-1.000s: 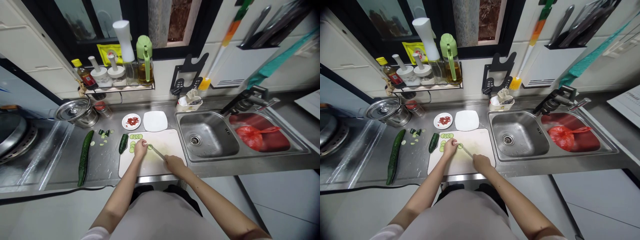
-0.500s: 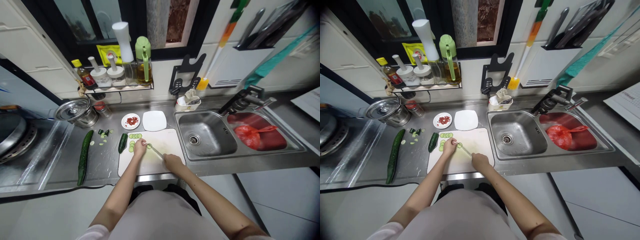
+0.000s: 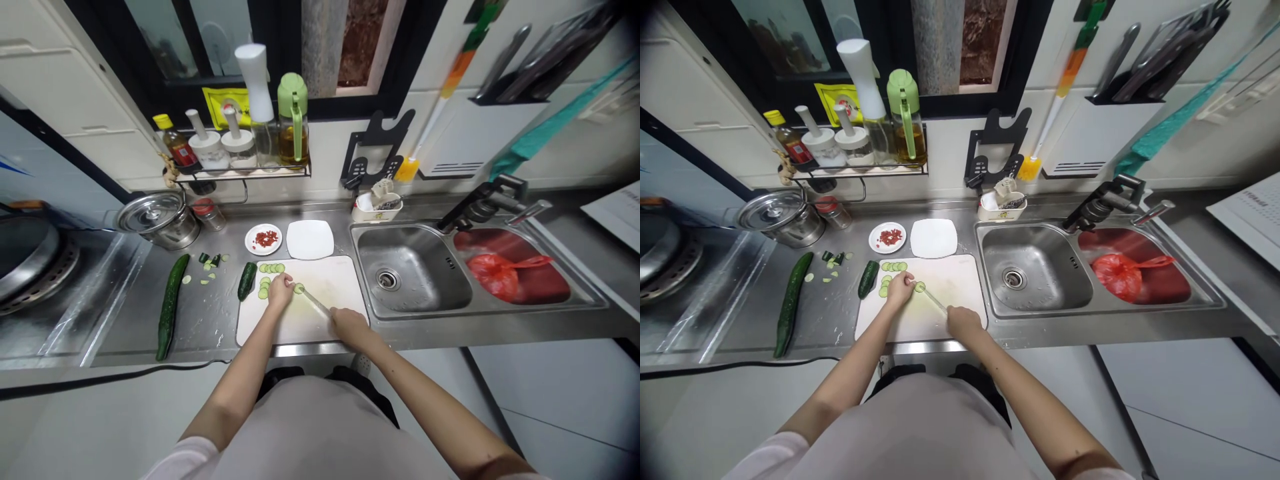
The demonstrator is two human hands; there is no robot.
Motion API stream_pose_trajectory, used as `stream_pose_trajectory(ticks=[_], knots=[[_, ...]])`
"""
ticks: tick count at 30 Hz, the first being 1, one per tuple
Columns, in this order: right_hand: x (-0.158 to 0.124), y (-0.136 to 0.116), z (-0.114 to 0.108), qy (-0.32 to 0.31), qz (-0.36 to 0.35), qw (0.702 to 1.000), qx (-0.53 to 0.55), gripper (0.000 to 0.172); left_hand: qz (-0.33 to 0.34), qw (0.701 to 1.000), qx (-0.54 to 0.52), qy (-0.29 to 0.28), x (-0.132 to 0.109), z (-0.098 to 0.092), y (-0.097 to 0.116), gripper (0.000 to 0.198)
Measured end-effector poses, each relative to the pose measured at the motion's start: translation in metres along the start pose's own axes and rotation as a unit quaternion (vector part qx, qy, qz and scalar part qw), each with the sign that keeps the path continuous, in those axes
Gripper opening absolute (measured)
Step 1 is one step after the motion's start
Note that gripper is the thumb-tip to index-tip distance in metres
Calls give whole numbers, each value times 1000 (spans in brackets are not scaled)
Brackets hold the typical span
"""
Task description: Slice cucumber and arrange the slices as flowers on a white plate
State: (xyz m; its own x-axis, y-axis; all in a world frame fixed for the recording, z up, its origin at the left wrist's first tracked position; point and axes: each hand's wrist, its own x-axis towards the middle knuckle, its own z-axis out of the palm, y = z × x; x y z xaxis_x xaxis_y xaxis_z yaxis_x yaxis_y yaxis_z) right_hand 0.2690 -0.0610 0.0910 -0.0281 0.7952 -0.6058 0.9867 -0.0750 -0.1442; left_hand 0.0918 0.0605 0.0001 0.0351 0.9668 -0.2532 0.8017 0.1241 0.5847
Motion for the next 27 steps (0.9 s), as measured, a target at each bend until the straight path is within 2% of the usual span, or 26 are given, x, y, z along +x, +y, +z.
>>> stream_pose_trajectory(ticks=[8,15,21,27], knots=[[-10,8,8,-3,8,1000,-7,31,28,1000,4,8,-4,1,-1,11],[-22,24,8,-1,8,1000,4,28,63,998,13,-11,-19,2,3,23],[-13,36,6,54,62,997,14,30,58,998,5,2,-24,2,13,13],[-2,35,2,62,100,993,15,32,45,996,-81,19,-31,-3,14,9]])
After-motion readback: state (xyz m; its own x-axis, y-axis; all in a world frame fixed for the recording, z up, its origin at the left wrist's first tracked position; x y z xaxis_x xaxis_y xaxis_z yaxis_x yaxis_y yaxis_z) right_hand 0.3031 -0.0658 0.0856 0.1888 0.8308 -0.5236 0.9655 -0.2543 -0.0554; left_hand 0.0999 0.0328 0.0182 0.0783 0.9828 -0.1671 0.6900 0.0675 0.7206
